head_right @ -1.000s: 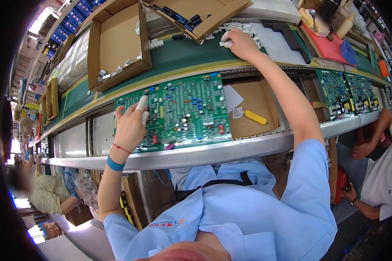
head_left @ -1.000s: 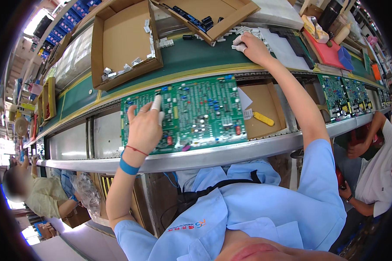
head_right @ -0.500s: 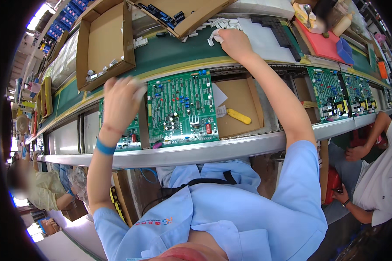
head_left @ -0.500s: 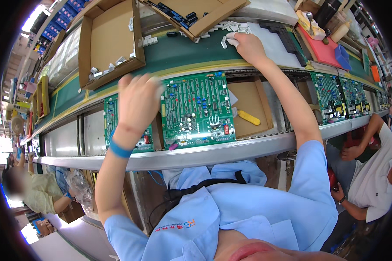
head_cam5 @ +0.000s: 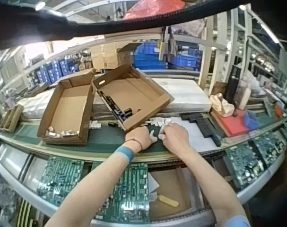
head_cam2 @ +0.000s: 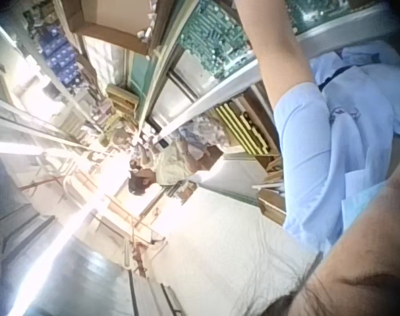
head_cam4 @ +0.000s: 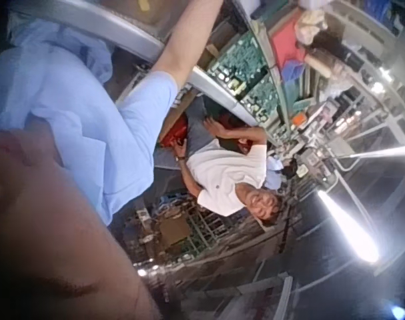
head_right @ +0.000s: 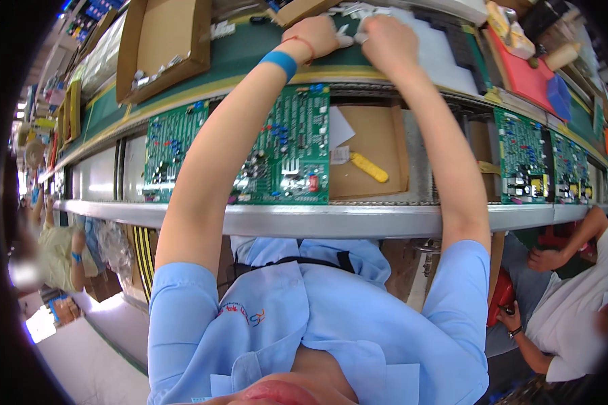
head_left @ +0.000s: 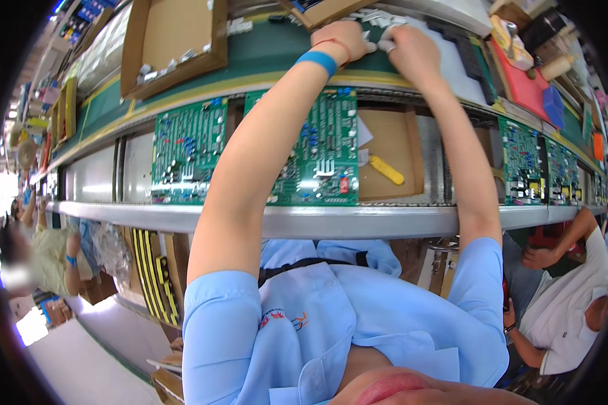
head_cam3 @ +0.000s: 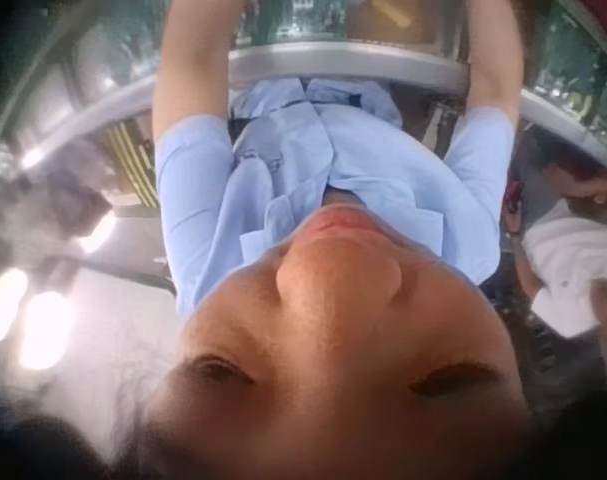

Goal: Assembling electronic components onto printed circuit boards on a factory production line.

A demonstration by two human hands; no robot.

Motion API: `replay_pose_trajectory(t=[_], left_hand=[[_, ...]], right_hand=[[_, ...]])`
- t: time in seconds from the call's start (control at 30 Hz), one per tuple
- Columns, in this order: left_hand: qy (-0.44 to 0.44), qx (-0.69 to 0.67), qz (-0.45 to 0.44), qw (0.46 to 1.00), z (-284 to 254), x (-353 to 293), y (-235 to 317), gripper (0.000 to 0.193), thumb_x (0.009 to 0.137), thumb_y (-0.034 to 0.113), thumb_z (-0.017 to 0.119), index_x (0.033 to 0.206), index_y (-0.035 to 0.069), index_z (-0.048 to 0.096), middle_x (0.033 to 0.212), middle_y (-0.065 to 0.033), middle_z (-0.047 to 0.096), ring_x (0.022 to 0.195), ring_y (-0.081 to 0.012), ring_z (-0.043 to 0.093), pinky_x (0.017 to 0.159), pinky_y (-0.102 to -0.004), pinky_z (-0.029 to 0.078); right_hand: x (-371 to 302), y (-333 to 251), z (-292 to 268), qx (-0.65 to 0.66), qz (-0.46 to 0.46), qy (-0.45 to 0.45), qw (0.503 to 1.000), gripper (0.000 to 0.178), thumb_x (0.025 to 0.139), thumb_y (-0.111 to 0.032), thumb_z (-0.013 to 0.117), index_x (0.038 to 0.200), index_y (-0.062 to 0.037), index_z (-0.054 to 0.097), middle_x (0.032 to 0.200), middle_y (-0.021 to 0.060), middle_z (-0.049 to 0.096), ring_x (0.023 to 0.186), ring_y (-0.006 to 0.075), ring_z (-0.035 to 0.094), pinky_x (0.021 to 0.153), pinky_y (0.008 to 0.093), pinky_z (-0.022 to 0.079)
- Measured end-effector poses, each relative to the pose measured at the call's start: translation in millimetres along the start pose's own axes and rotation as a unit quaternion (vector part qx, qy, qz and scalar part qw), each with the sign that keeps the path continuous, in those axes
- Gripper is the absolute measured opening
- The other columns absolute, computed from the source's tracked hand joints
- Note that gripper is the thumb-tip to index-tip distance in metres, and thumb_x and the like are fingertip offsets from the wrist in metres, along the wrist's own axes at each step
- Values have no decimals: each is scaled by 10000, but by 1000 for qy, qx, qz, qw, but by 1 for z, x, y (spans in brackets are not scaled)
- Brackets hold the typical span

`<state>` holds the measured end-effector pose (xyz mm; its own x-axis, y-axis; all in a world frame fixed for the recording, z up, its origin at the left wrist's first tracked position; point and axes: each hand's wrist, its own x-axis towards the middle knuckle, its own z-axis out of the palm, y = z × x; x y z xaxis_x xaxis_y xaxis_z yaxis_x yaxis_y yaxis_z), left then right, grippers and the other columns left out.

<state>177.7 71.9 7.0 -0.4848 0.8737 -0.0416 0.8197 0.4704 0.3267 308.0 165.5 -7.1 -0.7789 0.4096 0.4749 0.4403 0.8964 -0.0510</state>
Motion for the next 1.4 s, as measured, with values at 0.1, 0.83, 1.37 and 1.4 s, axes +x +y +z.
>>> replay_pose_trajectory(t=[0.1, 0.83, 1.37, 1.4], left_hand=[[59, 52, 37, 996, -4, -9, -2, 379, 780, 330, 613, 1016, 48, 708, 1027, -184, 688, 951, -329, 671, 834, -427, 529], [118, -298, -33, 947, -65, -295, -135, 171, 847, 52, 652, 1015, 54, 688, 789, -96, 689, 609, -167, 642, 579, -281, 496], [22, -121, -93, 988, -39, -298, -115, 186, 858, 165, 610, 743, 19, 629, 622, -189, 613, 597, -372, 618, 576, -459, 495], [11, -96, -99, 990, -36, -297, -115, 188, 854, 168, 604, 743, 18, 631, 631, -191, 617, 605, -373, 621, 582, -460, 499]], right_hand=[[5, -10, -23, 95, 16, 84, 992, 152, 809, -253, 664, 876, -120, 694, 836, 79, 659, 778, 283, 635, 657, 377, 487], [-5, -174, -4, 95, -217, -143, 961, 83, 791, -150, 643, 813, -110, 712, 804, 39, 663, 812, 243, 652, 674, 393, 512], [38, 33, 47, -136, -8, -180, 974, 393, 873, -193, 495, 1220, -11, 522, 1193, 231, 567, 1064, 410, 564, 886, 482, 470], [31, 30, 53, -106, -47, -122, 986, 348, 871, -163, 491, 1186, -25, 545, 1185, 209, 571, 1084, 402, 550, 901, 480, 455]])
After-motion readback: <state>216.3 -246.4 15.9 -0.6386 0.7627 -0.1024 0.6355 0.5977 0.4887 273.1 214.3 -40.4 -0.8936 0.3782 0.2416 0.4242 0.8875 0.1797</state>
